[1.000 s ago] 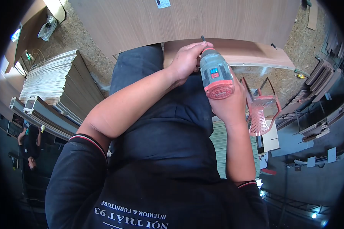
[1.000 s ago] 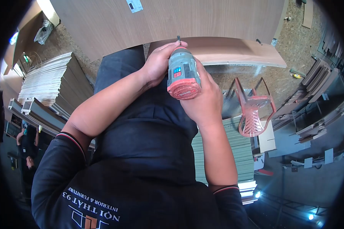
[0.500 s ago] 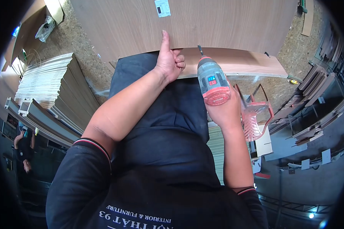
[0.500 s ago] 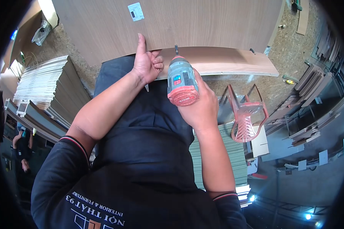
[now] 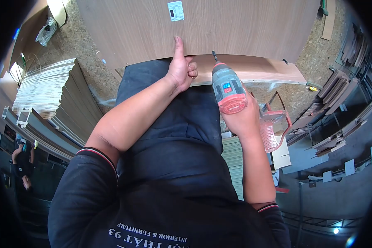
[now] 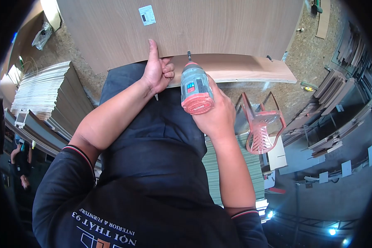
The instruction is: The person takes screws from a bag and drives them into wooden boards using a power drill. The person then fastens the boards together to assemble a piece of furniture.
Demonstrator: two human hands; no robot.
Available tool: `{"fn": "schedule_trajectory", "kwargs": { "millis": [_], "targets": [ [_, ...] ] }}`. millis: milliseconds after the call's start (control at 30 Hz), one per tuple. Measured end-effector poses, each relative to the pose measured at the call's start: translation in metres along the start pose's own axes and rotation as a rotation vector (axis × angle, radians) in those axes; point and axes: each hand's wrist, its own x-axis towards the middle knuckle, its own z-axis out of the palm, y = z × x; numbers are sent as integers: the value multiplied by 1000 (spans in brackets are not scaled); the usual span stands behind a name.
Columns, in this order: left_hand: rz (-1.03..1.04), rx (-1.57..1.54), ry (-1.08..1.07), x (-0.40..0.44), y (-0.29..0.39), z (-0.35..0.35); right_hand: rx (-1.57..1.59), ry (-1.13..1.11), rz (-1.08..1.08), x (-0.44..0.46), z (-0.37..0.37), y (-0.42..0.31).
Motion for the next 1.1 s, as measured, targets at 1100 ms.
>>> {"fn": "schedule_trajectory", "kwargs": {
  "millis": [1100],
  "targets": [
    [191,414,-325,-243,-17,-11,266,75,-480,-210,-26,36]
  ]
}}
